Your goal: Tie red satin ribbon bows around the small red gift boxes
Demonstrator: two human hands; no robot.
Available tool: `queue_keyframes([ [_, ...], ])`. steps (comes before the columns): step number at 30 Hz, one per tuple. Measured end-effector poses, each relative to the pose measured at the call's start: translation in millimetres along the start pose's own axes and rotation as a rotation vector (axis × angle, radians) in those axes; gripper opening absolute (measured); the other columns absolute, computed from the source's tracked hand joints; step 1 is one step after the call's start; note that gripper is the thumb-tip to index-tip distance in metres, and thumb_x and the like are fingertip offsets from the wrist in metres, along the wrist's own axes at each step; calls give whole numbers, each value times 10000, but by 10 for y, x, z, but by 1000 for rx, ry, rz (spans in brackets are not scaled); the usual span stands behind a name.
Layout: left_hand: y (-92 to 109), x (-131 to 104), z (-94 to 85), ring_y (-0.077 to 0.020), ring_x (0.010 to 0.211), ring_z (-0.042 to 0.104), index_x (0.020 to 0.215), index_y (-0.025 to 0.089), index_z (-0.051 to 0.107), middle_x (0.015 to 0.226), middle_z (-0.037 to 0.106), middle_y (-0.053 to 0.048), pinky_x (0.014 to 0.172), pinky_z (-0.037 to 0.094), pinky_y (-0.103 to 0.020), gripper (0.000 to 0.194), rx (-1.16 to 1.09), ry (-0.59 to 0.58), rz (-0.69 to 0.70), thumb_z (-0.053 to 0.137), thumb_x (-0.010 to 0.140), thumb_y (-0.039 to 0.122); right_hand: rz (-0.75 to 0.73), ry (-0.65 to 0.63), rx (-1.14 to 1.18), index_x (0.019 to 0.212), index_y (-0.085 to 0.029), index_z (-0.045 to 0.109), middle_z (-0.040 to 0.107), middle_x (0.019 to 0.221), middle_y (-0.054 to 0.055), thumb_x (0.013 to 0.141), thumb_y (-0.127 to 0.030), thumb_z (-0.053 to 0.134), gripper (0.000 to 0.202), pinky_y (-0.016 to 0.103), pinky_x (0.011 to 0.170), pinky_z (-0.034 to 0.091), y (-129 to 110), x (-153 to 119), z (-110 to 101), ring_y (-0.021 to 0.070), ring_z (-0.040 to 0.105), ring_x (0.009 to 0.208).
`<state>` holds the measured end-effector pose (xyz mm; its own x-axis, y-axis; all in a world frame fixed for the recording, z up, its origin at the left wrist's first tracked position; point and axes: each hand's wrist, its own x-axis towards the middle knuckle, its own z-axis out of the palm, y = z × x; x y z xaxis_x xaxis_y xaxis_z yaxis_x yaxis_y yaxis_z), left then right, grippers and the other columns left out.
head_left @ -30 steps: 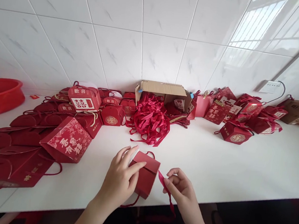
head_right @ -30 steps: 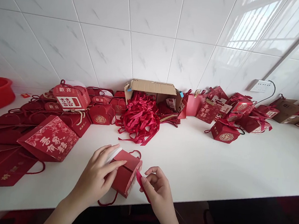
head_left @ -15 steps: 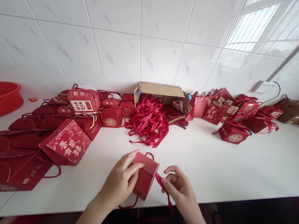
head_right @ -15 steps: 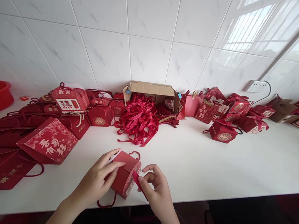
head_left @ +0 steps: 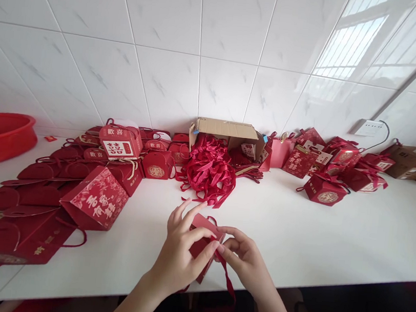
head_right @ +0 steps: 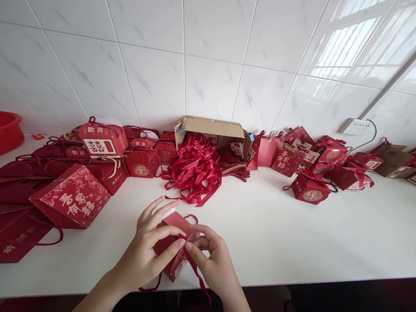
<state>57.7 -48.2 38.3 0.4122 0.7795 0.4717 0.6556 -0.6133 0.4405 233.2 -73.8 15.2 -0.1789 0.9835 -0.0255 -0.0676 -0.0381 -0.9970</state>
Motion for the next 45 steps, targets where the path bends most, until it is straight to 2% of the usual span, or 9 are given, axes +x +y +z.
queue_keyframes([
  [7, 112, 174, -149, -286, 1294, 322, 764, 241, 664, 1279, 534, -35, 1069, 315, -498, 128, -112, 118, 49, 562, 833, 204, -297, 171, -355, 1147, -262, 627, 575, 1016, 76, 852, -377, 586, 319, 363, 873, 440, -53, 26, 21, 212, 546, 971],
  [12, 164, 159, -245, -274, 1275, 374, 982, 267, 626, 1273, 530, -41, 1078, 304, -484, 166, -183, 213, 75, 552, 843, 214, -416, 103, -217, 843, -214, 662, 620, 807, 57, 884, -309, 551, 151, 357, 747, 462, -249, 4, 137, 195, 575, 777],
  [17, -81, -116, 66, -289, 1203, 466, 1229, 246, 444, 1274, 500, -102, 1003, 393, -497, 465, -316, 325, -454, 602, 810, 372, -689, 329, -54, 821, -312, 682, 614, 630, 37, 889, -347, 534, 167, 416, 666, 450, -541, -404, 56, 216, 569, 600],
  [20, -190, -218, 269, -294, 1174, 502, 1193, 234, 432, 1225, 526, -108, 966, 431, -493, 513, -459, 284, -668, 638, 767, 433, -827, 254, -37, 791, -330, 671, 519, 468, -3, 896, -372, 508, 197, 412, 629, 423, -651, -517, -41, 176, 474, 443],
  [28, -178, -182, 358, -254, 1016, 610, 1142, 236, 449, 1130, 567, -95, 793, 529, -381, 449, -729, 243, -736, 579, 798, 493, -271, 21, -222, 687, -193, 526, 552, 831, 39, 931, -347, 439, 301, 301, 708, 393, -395, 178, -23, 165, 510, 762],
  [32, -214, -152, 378, -249, 1043, 600, 1092, 229, 481, 1103, 582, -80, 831, 513, -368, 417, -696, 263, -761, 601, 783, 482, -126, -141, -328, 685, -195, 482, 504, 689, -10, 932, -344, 408, 298, 265, 617, 367, -256, 307, 59, 130, 446, 639],
  [35, -243, -150, 410, -251, 1047, 594, 1071, 228, 488, 1095, 576, -73, 850, 503, -377, 422, -673, 270, -784, 645, 747, 450, -89, -170, -405, 651, -198, 448, 458, 619, -28, 926, -302, 401, 298, 254, 566, 335, -214, 306, 108, 120, 400, 592],
  [41, -289, -181, 470, -257, 1115, 543, 1055, 229, 496, 1120, 562, -73, 893, 476, -389, 369, -679, 300, -769, 629, 758, 402, -108, -127, -391, 572, -177, 446, 535, 923, 37, 882, -228, 425, 315, 266, 676, 408, -172, 325, 174, 139, 517, 779],
  [45, -300, -186, 485, -256, 1094, 551, 1039, 229, 503, 1109, 572, -70, 884, 475, -381, 375, -695, 310, -775, 641, 738, 406, -63, -80, -356, 573, -175, 473, 536, 929, 36, 869, -215, 423, 303, 262, 683, 421, -152, 339, 195, 136, 530, 784],
])
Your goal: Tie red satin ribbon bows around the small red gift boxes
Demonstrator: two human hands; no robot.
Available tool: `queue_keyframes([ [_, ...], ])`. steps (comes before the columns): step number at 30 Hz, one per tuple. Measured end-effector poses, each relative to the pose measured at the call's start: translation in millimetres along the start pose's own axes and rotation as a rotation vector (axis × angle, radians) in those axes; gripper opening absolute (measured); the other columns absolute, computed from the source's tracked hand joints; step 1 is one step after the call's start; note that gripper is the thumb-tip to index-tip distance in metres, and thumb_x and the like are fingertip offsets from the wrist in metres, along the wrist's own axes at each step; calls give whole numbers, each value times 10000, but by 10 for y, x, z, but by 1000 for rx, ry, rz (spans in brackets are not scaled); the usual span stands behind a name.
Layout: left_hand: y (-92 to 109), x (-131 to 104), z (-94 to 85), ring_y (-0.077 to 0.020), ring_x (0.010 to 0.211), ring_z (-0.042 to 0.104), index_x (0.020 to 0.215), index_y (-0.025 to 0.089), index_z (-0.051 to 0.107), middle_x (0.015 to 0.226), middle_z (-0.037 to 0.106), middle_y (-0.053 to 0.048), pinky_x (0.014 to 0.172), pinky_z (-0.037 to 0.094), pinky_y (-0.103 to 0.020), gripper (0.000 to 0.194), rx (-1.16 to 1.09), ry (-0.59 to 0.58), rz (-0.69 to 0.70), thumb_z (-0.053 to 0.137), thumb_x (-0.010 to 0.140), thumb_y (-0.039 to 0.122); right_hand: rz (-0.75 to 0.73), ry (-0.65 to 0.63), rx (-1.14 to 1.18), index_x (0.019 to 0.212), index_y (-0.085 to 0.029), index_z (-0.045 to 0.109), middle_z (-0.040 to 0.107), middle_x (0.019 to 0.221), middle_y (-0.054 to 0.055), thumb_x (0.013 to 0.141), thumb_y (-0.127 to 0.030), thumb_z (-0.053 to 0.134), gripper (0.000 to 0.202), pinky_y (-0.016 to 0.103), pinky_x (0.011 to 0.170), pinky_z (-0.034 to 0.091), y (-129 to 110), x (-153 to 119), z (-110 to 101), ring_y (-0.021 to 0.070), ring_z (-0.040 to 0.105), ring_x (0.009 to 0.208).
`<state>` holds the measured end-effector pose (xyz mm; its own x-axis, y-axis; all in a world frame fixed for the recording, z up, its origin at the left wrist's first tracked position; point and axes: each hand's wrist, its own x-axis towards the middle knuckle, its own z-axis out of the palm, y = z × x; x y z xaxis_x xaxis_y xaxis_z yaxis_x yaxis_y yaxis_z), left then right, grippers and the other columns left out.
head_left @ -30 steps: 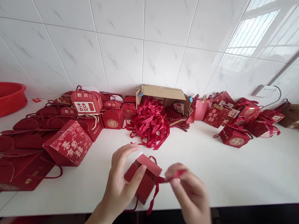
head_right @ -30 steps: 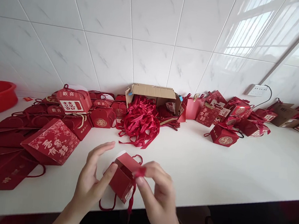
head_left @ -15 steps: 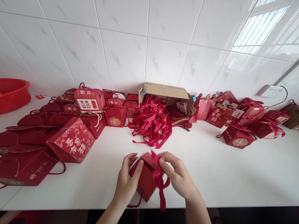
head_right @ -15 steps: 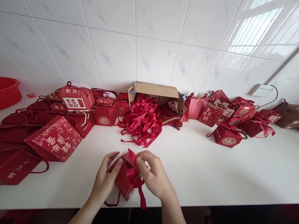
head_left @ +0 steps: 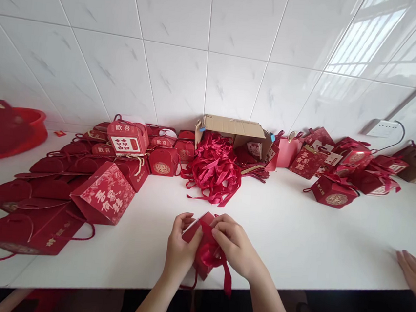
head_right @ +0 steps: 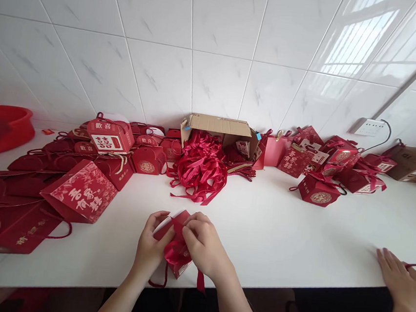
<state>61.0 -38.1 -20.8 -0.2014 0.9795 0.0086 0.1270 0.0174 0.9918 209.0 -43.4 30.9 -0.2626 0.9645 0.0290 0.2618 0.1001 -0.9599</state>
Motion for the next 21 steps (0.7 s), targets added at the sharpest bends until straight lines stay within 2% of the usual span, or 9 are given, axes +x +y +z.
queue_keyframes([
  [14, 18, -9, -1, -252, 1071, 560, 1019, 225, 516, 1087, 583, -69, 872, 474, -365, 377, -9, 3, -6, 656, 727, 417, 7, 49, 20, 533, -174, 441, 541, 865, 30, 838, -203, 433, 306, 260, 679, 406, 24, 30, 33, 142, 517, 775],
  [21, 70, -124, -3, -256, 1005, 587, 1075, 233, 491, 1084, 584, -75, 811, 490, -366, 415, 56, -57, -25, 636, 754, 454, -25, 50, -28, 555, -176, 470, 552, 865, 38, 862, -229, 433, 314, 276, 724, 410, 41, 80, 37, 153, 524, 784],
])
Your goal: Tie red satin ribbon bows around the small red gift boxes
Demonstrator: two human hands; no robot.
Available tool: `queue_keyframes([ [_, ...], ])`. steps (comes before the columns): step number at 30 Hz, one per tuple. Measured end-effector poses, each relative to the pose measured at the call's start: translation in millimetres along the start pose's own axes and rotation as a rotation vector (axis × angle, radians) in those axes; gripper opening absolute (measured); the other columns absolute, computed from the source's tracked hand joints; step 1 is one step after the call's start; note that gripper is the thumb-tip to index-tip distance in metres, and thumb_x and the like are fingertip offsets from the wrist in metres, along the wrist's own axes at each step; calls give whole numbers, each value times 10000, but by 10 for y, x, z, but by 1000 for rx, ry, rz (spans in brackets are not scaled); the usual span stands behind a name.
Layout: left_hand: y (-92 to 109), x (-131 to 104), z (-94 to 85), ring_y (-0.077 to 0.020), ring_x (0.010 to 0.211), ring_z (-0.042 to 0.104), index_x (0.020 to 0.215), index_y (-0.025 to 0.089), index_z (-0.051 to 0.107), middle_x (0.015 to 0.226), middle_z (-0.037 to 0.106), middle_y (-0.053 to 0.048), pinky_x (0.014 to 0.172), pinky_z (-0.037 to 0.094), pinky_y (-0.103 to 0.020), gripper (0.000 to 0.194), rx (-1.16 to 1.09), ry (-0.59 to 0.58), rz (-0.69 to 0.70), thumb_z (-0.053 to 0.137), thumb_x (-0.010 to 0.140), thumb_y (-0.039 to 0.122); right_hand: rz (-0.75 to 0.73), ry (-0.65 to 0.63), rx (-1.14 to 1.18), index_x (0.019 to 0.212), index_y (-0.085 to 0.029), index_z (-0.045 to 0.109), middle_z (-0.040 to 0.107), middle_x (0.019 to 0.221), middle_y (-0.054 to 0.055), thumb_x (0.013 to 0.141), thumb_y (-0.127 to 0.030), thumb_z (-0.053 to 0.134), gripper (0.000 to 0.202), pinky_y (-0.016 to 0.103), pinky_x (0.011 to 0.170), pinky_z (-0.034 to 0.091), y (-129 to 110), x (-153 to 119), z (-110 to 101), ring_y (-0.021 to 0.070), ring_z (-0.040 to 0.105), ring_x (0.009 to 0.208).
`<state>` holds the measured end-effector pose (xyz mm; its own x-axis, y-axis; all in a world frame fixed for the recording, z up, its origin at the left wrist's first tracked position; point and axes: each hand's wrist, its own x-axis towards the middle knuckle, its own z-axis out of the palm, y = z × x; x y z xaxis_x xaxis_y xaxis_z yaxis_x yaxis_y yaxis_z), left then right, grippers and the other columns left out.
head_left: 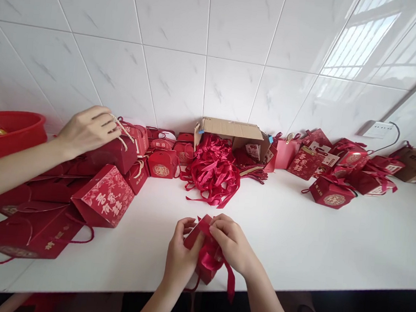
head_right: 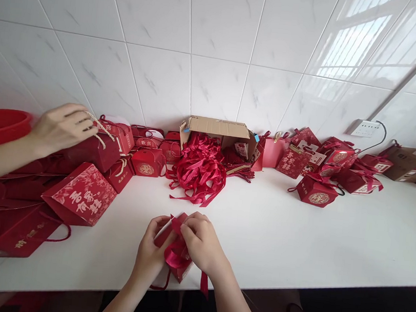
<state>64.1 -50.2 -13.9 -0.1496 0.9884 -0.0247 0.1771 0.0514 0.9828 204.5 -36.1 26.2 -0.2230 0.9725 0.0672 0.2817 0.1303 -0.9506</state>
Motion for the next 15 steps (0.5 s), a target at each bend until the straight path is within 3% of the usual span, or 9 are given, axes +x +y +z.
queue_keyframes([
  [4, 77, -187, -32, -256, 1025, 557, 1174, 228, 457, 1138, 555, -94, 843, 467, -370, 469, -31, -101, 102, 582, 790, 466, -41, -74, -61, 566, -176, 456, 548, 849, 34, 875, -227, 435, 313, 271, 723, 407, -9, 24, -92, 145, 512, 773],
  [7, 158, -215, -90, -213, 877, 562, 1080, 215, 495, 1037, 568, -74, 764, 464, -323, 369, -172, -107, 96, 460, 853, 503, -117, -195, -95, 573, -180, 419, 533, 805, 16, 880, -210, 440, 309, 269, 736, 403, -26, 33, -175, 137, 497, 765],
  [11, 243, -17, -156, -127, 601, 424, 766, 210, 460, 671, 438, 32, 569, 376, -234, 308, -168, -255, 51, 442, 872, 499, -191, -237, -152, 577, -184, 397, 519, 763, 6, 888, -210, 449, 316, 276, 745, 403, -49, 42, -189, 137, 498, 759],
  [13, 238, 115, -174, -112, 560, 380, 708, 208, 428, 625, 377, 50, 536, 341, -219, 307, -122, -313, 45, 483, 858, 470, -193, -220, -136, 610, -186, 450, 540, 794, 14, 903, -244, 445, 298, 281, 746, 413, -45, 41, -174, 141, 514, 763],
  [15, 173, 232, -215, -116, 575, 407, 703, 209, 434, 639, 405, 46, 553, 354, -220, 296, -38, -288, 66, 491, 848, 460, -178, -149, -65, 735, -194, 548, 572, 911, 36, 922, -301, 430, 246, 288, 792, 424, -13, 18, -183, 157, 544, 850],
])
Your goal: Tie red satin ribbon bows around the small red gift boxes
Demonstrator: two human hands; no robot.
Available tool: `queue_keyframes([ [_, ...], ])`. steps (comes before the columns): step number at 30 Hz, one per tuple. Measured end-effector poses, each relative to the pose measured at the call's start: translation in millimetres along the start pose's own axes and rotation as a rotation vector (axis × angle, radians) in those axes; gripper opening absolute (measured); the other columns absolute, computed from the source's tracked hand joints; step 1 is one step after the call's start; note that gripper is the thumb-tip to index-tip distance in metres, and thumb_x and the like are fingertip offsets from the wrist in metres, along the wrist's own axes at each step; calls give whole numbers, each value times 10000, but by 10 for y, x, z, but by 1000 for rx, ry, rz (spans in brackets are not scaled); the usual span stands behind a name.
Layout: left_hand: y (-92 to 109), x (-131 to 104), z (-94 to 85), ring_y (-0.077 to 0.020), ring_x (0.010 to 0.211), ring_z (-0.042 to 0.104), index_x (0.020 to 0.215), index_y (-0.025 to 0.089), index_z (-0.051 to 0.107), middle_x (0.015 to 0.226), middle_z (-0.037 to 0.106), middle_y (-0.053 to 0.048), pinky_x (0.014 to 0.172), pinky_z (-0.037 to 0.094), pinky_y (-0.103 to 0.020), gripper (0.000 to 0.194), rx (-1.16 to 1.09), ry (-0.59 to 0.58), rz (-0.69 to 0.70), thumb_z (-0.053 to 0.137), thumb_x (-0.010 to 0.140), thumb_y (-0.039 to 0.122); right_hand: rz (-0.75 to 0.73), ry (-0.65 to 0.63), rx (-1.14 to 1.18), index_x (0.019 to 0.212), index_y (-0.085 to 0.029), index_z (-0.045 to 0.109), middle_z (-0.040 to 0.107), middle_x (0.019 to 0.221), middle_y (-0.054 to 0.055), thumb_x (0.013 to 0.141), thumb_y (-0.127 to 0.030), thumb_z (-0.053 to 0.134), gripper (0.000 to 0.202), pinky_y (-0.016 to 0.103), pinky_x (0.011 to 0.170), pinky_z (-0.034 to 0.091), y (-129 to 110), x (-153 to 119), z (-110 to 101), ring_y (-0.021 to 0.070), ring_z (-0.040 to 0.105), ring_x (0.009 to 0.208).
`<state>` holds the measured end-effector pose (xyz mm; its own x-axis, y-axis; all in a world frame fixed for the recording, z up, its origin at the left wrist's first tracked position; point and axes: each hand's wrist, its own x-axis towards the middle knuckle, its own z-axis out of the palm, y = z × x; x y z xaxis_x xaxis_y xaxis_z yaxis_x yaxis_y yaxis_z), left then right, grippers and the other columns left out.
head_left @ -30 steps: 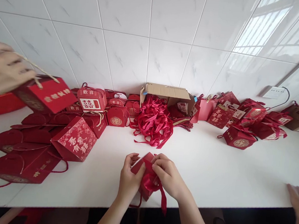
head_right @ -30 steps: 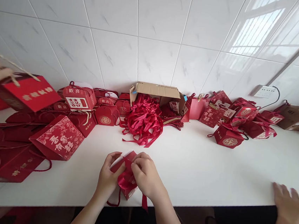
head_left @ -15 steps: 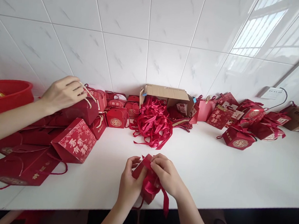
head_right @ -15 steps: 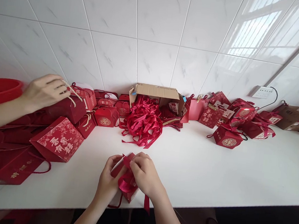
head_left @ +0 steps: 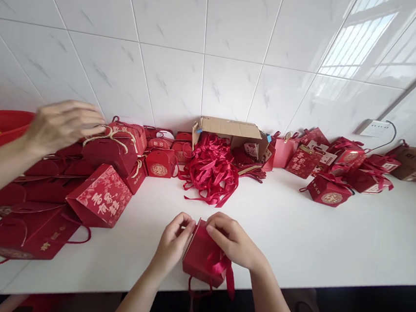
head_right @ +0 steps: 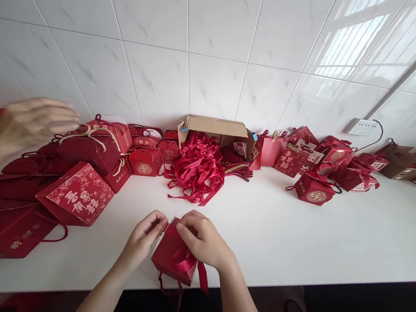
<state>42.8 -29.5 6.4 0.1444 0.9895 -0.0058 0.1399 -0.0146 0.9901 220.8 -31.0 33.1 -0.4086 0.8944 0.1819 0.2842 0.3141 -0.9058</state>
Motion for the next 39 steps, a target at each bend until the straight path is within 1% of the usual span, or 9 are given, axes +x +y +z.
queue_keyframes([
  [5, -415, 62, -493, -178, 638, 515, 663, 214, 506, 688, 575, -11, 603, 376, -265, 260, 623, 248, 4, 520, 780, 445, 12, 312, 60, 1049, -246, 582, 538, 1173, 68, 914, -383, 460, 228, 328, 931, 378, 208, -348, -137, 212, 477, 1127],
  [8, -659, -11, -896, -224, 678, 565, 626, 217, 529, 699, 618, -43, 590, 363, -281, 228, 892, 416, -67, 559, 727, 419, 126, 373, 85, 901, -230, 609, 594, 899, 45, 871, -396, 538, 184, 304, 761, 414, 335, -731, -159, 191, 538, 862],
  [11, -717, -148, -1066, -234, 686, 575, 722, 228, 553, 675, 583, -24, 598, 382, -282, 243, 852, 556, -44, 613, 687, 461, 335, 256, 271, 779, -213, 655, 541, 655, 4, 844, -458, 558, 271, 277, 584, 381, 369, -1077, -27, 136, 474, 586],
  [14, -566, -323, -911, -213, 659, 558, 733, 230, 598, 672, 588, -21, 637, 424, -279, 277, 625, 480, -14, 607, 715, 506, 478, 160, 444, 986, -229, 681, 522, 609, -15, 831, -521, 550, 356, 273, 556, 381, 346, -1242, 174, 118, 461, 518],
  [19, -266, -545, -454, -236, 739, 608, 741, 251, 703, 721, 656, -47, 713, 494, -298, 234, 192, -23, -96, 602, 781, 459, 554, 175, 481, 1415, -213, 345, 499, 516, -45, 881, -574, 427, 649, 268, 530, 385, 372, -1217, 341, 128, 450, 484],
  [23, -276, -459, -264, -264, 1003, 598, 1031, 296, 700, 944, 682, -72, 821, 490, -332, 334, -25, 101, -143, 653, 750, 470, 430, 430, 675, 1467, -288, 162, 633, 739, 1, 908, -535, 416, 661, 271, 556, 424, 437, -1125, 364, 115, 500, 522],
  [27, -310, -210, -206, -195, 860, 615, 1224, 260, 581, 891, 658, -48, 729, 503, -304, 468, -443, 126, -217, 566, 822, 500, 258, 759, 983, 1280, -350, 496, 614, 967, -1, 862, -436, 575, 434, 249, 641, 474, 417, -950, 328, 96, 558, 679],
  [32, -221, -24, -272, -100, 642, 606, 1034, 223, 671, 752, 640, 0, 568, 498, -202, 214, -924, 288, -344, 589, 841, 268, 280, 963, 1185, 895, -271, 700, 656, 896, -15, 769, -347, 707, 148, 226, 670, 530, 362, -792, 163, 96, 603, 715],
  [39, -286, -154, -310, -95, 560, 621, 899, 175, 692, 656, 646, 5, 488, 492, -189, 141, -968, 421, -505, 572, 832, 142, 231, 1065, 1039, 830, -263, 720, 690, 907, -4, 779, -314, 692, 77, 229, 643, 568, 519, -897, 193, 105, 630, 681],
])
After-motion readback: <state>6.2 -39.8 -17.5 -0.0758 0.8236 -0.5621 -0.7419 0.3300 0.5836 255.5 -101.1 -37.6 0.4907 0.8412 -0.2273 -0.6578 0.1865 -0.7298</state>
